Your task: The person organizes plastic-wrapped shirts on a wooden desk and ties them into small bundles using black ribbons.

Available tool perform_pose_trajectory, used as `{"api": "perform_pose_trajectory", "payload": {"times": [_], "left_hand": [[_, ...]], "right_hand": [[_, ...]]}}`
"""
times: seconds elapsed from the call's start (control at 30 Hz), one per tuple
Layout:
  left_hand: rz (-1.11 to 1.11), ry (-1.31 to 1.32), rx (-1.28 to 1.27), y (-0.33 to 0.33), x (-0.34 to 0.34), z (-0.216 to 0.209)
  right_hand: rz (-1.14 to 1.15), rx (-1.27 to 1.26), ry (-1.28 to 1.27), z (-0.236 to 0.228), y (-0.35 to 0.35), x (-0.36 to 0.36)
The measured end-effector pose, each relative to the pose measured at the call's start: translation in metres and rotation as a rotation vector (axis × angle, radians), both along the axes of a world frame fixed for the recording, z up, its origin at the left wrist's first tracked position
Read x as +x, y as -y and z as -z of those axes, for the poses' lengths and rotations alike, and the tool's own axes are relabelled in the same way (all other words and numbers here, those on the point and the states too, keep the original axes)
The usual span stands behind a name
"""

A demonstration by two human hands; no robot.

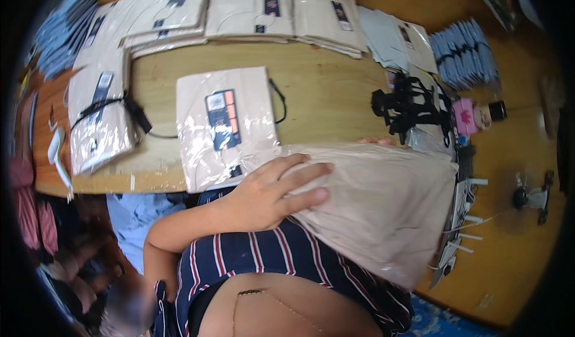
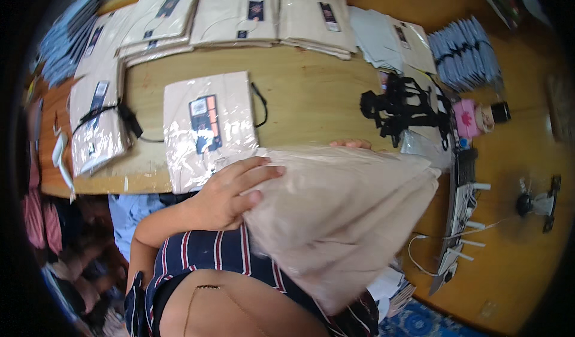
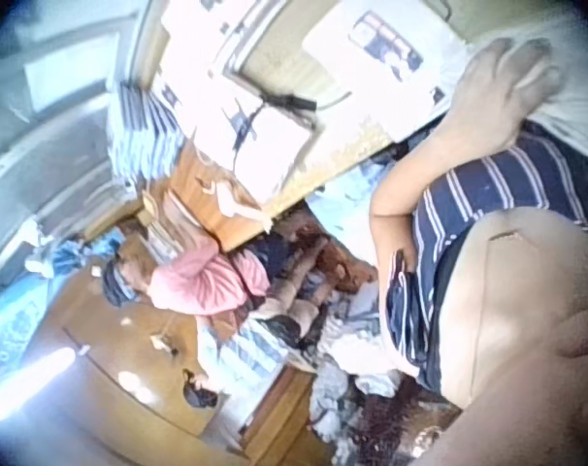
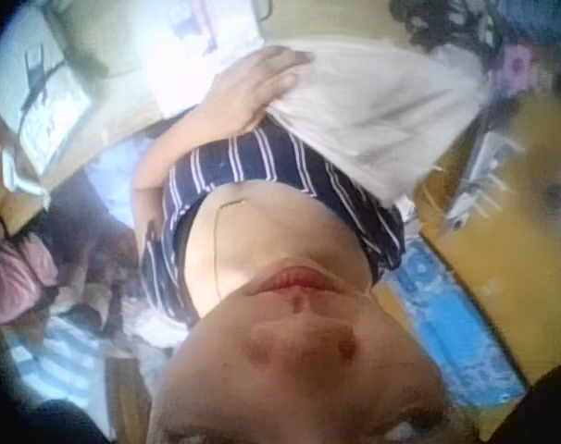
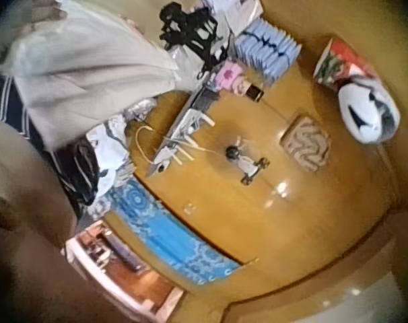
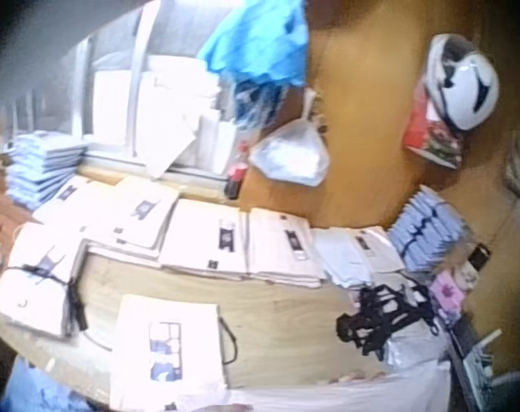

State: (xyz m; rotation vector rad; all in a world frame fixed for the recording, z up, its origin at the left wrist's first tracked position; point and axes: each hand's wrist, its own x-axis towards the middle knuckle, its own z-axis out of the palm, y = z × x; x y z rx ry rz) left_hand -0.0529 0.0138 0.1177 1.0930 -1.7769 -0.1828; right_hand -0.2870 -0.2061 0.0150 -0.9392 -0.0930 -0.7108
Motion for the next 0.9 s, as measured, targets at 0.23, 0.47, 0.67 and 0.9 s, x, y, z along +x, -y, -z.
{"api": "perform_pose_trajectory", "payload": {"times": [0.23, 0.47, 0.67, 0.9], "left_hand": [[-0.094, -0.309, 0.369, 0.024, -0.018, 0.069], [-0.012, -0.110, 0.402, -0.006, 0.013, 0.089], [-0.658, -1.224, 0.408, -0.059, 0.040, 0.055], [-0.830, -0.900, 0.751, -0.078, 0.096, 0.102]], "right_hand": [[0.377, -0.014, -0.282, -0.012, 0.010, -0.011], [0.250, -0.353, -0.564, -0.050, -0.023, 0.022], [0.240, -0.488, -0.536, -0.078, -0.065, 0.126], [0.176, -0.644, -1.017, 0.006, -0.079, 0.196]]}}
